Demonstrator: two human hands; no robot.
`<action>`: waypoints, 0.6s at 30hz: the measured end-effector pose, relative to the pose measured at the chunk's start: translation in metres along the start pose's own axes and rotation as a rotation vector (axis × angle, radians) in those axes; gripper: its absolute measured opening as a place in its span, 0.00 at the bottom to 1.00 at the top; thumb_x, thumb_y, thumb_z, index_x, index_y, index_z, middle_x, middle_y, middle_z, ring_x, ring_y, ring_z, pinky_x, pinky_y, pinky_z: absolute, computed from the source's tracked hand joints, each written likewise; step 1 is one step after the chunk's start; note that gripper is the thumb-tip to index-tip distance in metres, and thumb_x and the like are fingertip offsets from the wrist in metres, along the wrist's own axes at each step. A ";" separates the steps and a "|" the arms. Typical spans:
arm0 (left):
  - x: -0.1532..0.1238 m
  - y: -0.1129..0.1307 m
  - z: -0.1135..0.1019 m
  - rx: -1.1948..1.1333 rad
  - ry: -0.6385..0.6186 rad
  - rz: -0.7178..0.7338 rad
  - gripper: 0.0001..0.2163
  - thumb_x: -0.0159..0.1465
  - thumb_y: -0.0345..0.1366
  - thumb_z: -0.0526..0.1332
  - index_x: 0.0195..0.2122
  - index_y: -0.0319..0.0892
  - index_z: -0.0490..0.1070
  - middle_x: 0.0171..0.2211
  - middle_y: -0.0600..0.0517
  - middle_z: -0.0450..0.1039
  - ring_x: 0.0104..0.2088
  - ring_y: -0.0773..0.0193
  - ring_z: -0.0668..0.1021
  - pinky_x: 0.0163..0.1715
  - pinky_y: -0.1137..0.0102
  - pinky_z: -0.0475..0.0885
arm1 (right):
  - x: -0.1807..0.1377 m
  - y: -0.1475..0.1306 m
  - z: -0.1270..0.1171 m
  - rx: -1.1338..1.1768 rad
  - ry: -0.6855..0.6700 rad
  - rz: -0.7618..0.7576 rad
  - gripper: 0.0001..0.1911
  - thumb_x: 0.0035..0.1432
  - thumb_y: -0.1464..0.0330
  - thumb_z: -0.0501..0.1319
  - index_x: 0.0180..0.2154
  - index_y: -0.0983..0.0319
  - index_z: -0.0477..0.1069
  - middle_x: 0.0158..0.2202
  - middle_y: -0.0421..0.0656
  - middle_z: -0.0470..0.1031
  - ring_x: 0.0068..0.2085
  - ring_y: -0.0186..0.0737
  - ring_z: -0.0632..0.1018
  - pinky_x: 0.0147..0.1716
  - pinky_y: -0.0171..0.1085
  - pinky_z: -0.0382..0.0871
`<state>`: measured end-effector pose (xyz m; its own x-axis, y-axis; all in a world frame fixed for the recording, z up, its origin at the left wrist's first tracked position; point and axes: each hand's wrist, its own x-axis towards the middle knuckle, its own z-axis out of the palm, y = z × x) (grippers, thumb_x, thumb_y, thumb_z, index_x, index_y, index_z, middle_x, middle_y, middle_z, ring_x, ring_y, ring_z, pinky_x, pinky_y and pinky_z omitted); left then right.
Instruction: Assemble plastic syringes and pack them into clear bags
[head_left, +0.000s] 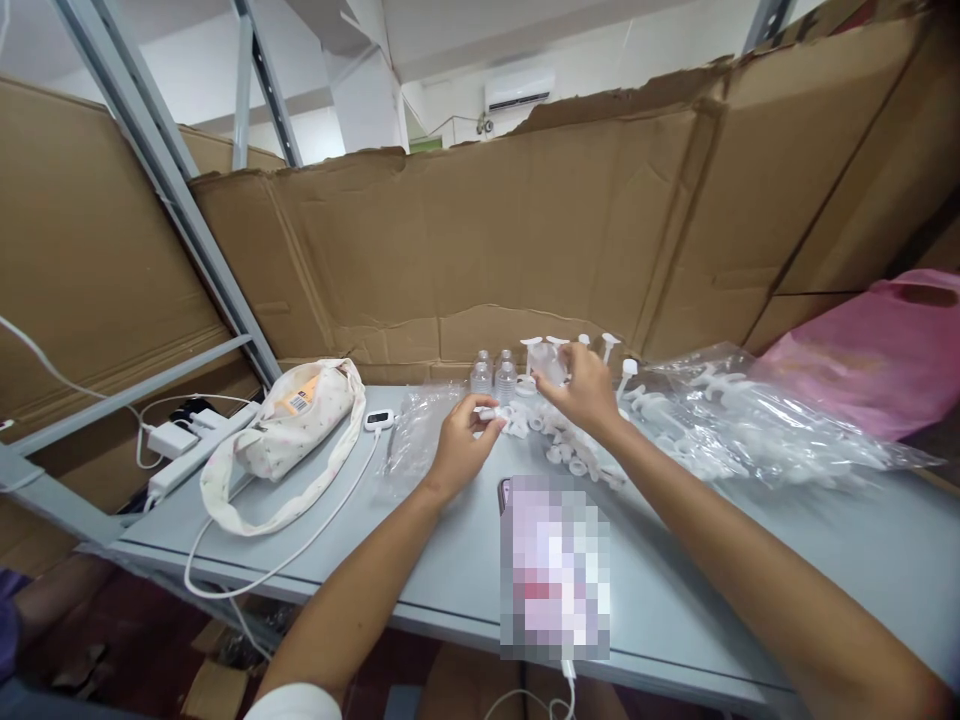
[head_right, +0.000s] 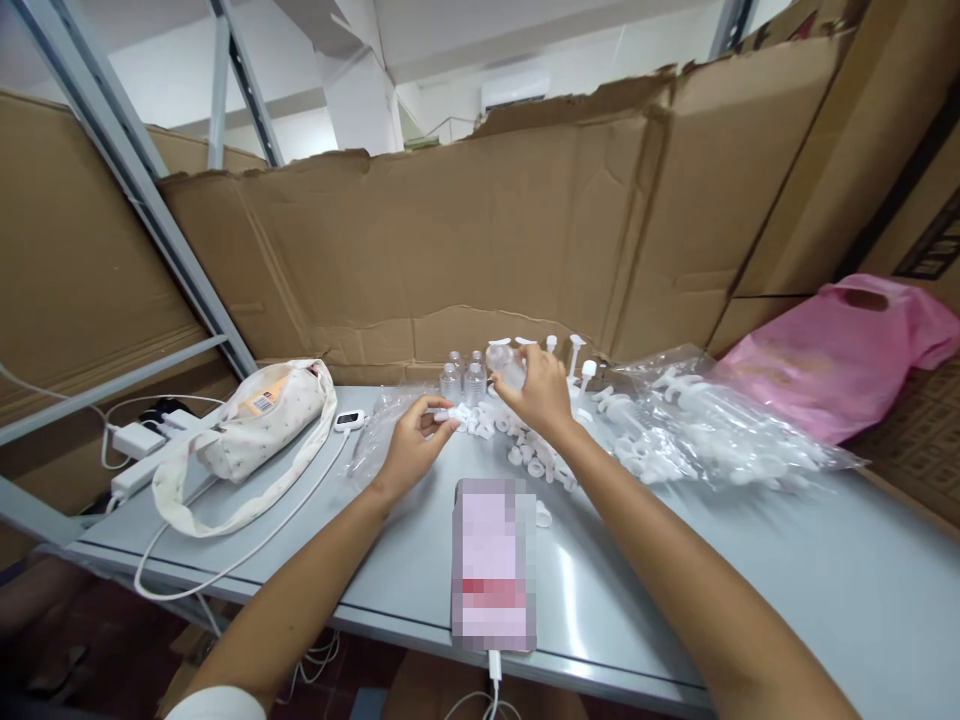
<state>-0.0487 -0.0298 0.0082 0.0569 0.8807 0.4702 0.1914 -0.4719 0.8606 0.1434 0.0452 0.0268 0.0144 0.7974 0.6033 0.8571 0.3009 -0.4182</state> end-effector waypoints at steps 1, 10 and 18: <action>0.000 0.001 0.000 -0.038 0.015 0.017 0.09 0.59 0.34 0.62 0.40 0.41 0.67 0.41 0.49 0.72 0.39 0.65 0.77 0.42 0.70 0.72 | -0.007 -0.002 -0.007 -0.001 0.033 -0.105 0.22 0.52 0.59 0.61 0.47 0.63 0.66 0.47 0.51 0.73 0.51 0.52 0.69 0.52 0.46 0.59; -0.005 0.005 0.005 -0.244 -0.016 -0.021 0.12 0.56 0.37 0.65 0.41 0.39 0.72 0.38 0.49 0.75 0.38 0.65 0.77 0.42 0.70 0.72 | -0.059 0.002 -0.036 -0.080 0.336 -0.822 0.19 0.56 0.67 0.62 0.50 0.58 0.68 0.39 0.47 0.70 0.42 0.47 0.70 0.41 0.47 0.66; -0.009 0.016 0.003 -0.346 -0.227 -0.198 0.17 0.52 0.44 0.68 0.36 0.36 0.73 0.25 0.51 0.76 0.28 0.65 0.78 0.36 0.67 0.74 | -0.083 0.012 -0.050 -0.107 0.444 -0.958 0.27 0.52 0.79 0.64 0.51 0.51 0.69 0.40 0.44 0.68 0.44 0.43 0.69 0.42 0.42 0.71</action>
<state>-0.0427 -0.0452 0.0173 0.2728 0.9239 0.2684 -0.1160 -0.2454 0.9625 0.1783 -0.0437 0.0052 -0.5227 -0.0173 0.8524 0.6508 0.6377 0.4120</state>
